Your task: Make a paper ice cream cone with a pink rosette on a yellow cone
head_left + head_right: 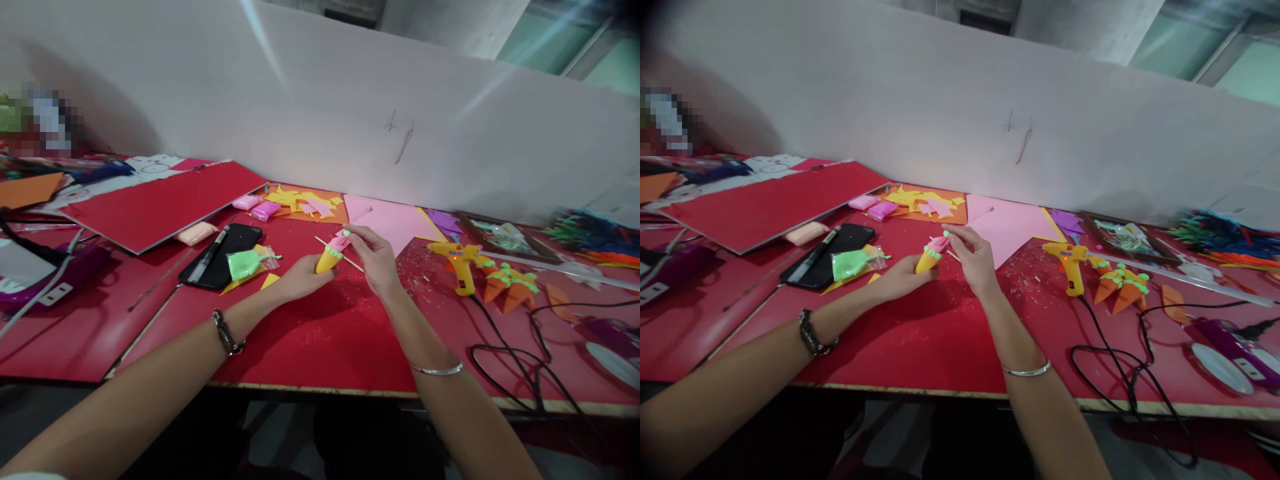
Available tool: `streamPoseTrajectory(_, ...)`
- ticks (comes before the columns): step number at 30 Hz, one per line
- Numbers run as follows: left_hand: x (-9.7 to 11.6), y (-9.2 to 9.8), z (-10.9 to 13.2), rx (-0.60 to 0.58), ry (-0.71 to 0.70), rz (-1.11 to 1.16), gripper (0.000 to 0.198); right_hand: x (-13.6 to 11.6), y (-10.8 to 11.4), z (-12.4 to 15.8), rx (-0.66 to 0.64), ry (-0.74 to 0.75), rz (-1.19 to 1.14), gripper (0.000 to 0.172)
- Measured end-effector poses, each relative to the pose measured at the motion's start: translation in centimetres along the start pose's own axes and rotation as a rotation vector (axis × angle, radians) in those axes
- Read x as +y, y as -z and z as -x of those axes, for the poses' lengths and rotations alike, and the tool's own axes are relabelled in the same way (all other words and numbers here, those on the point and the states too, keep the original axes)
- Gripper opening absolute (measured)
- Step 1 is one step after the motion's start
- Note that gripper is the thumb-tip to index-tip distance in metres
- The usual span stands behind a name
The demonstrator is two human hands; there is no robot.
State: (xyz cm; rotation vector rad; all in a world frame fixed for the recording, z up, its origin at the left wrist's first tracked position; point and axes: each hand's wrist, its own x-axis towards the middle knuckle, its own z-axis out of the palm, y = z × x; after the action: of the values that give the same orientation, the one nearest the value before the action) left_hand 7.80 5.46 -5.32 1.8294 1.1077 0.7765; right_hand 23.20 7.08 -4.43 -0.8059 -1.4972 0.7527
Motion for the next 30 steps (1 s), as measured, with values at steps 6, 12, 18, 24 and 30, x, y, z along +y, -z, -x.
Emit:
streamPoseTrajectory(6,-0.24,-0.08,-0.09,0.004,0.017,0.014,0.020,-0.22,-0.08,0.06,-0.008,0.009,0.041,0.020)
streamPoseTrajectory(12,-0.02,0.07,-0.06,0.011,0.018,0.014,0.019,-0.01,-0.62,0.20,0.045,-0.137,-0.184,0.028)
streamPoseTrajectory(18,0.13,0.07,0.01,-0.047,0.014,0.013,0.018,0.02,-0.65,0.25,0.033,-0.256,-0.292,0.023)
streamPoseTrajectory(24,0.07,0.08,0.14,-0.079,-0.005,0.040,0.017,0.06,-0.63,0.12,0.058,-0.275,-0.284,0.019)
streamPoseTrajectory(30,-0.10,-0.03,-0.01,-0.077,0.001,0.089,0.018,-0.03,-0.81,0.13,0.049,-0.269,-0.352,0.015)
